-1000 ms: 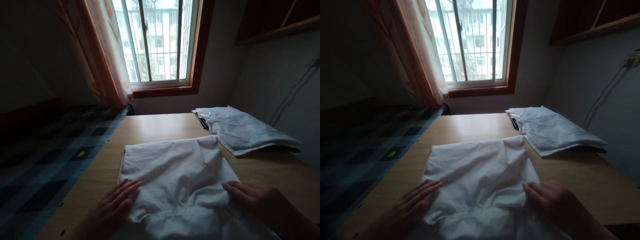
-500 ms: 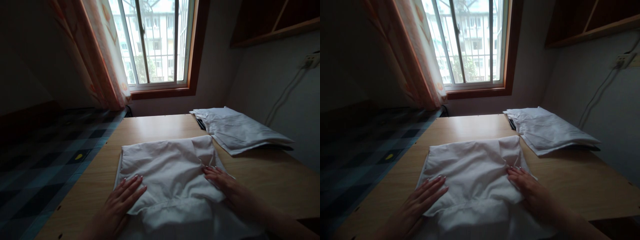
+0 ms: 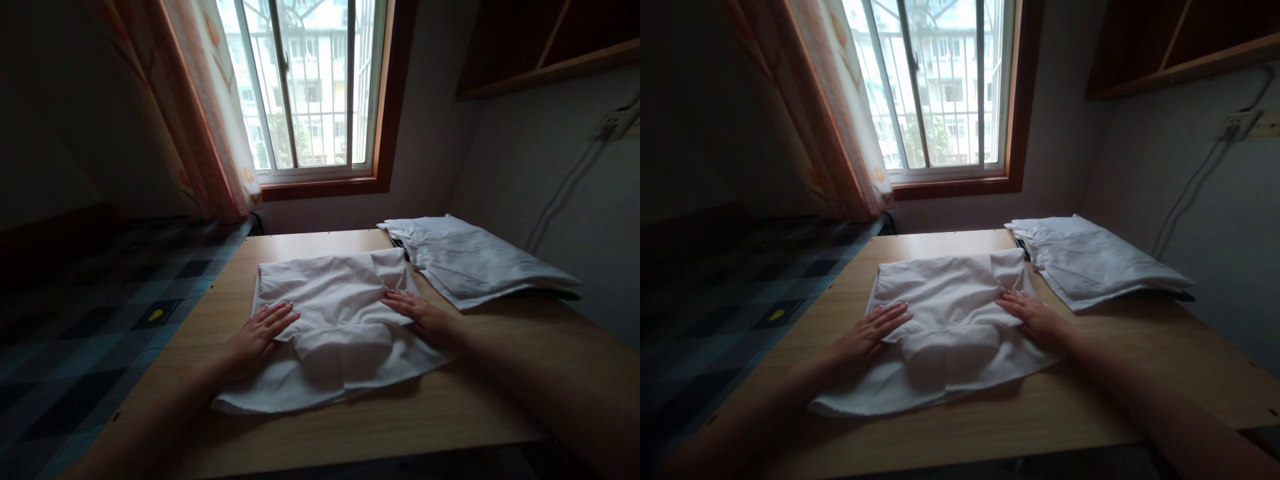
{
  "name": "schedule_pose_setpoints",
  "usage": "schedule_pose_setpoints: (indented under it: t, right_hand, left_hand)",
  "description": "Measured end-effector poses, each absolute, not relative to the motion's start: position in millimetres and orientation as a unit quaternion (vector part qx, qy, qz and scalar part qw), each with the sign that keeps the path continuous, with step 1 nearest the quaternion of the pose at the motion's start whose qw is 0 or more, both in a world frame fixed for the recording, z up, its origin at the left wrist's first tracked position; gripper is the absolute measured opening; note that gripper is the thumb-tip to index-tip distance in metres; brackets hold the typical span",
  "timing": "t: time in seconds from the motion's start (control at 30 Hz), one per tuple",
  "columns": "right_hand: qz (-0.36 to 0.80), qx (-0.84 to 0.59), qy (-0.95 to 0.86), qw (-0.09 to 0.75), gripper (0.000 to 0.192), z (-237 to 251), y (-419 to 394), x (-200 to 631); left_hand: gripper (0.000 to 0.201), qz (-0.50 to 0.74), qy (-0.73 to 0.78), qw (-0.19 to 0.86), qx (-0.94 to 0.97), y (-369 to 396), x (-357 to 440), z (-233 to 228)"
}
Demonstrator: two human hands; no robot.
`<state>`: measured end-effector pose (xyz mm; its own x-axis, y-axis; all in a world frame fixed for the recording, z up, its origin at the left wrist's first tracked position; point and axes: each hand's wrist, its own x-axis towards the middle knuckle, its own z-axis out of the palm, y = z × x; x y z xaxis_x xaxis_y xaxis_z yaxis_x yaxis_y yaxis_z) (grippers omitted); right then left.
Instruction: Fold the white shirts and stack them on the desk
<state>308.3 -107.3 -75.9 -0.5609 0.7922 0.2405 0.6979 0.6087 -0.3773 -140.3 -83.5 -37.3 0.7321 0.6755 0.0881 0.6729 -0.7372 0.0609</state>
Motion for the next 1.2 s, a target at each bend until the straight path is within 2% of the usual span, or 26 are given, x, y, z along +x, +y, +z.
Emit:
schedule_pose_setpoints:
  t: [0.23,0.37,0.5,0.73,0.83,1.0,1.2]
  right_hand:
    - [0.145,-0.408,-0.869,0.239,0.054,-47,-95,305]
    - [0.215,-0.389,-0.851,0.279,0.041,-35,-110,308]
    - [0.274,-0.371,-0.823,0.331,0.036,-27,-125,312]
    - [0.259,-0.326,-0.813,0.408,0.034,-4,-155,310]
    - [0.261,-0.304,-0.828,0.391,0.031,-6,-169,313]
    - [0.282,-0.288,-0.875,0.269,0.032,-47,-182,326]
    - [0.205,-0.314,-0.888,0.265,0.035,-70,-166,323]
  left_hand:
    - [0.056,0.092,0.359,0.051,0.928,-70,-142,-26]
    - [0.051,0.133,0.311,0.081,0.938,-84,-150,-13]
    - [0.048,0.166,0.27,0.093,0.944,-106,-148,1]
    - [0.049,0.264,0.219,0.103,0.934,-132,-142,14]
    - [0.049,0.227,0.179,0.116,0.95,-147,-143,8]
    - [0.045,0.093,0.162,0.134,0.973,-174,-143,-9]
    - [0.056,0.059,0.2,0.029,0.978,-148,-154,-17]
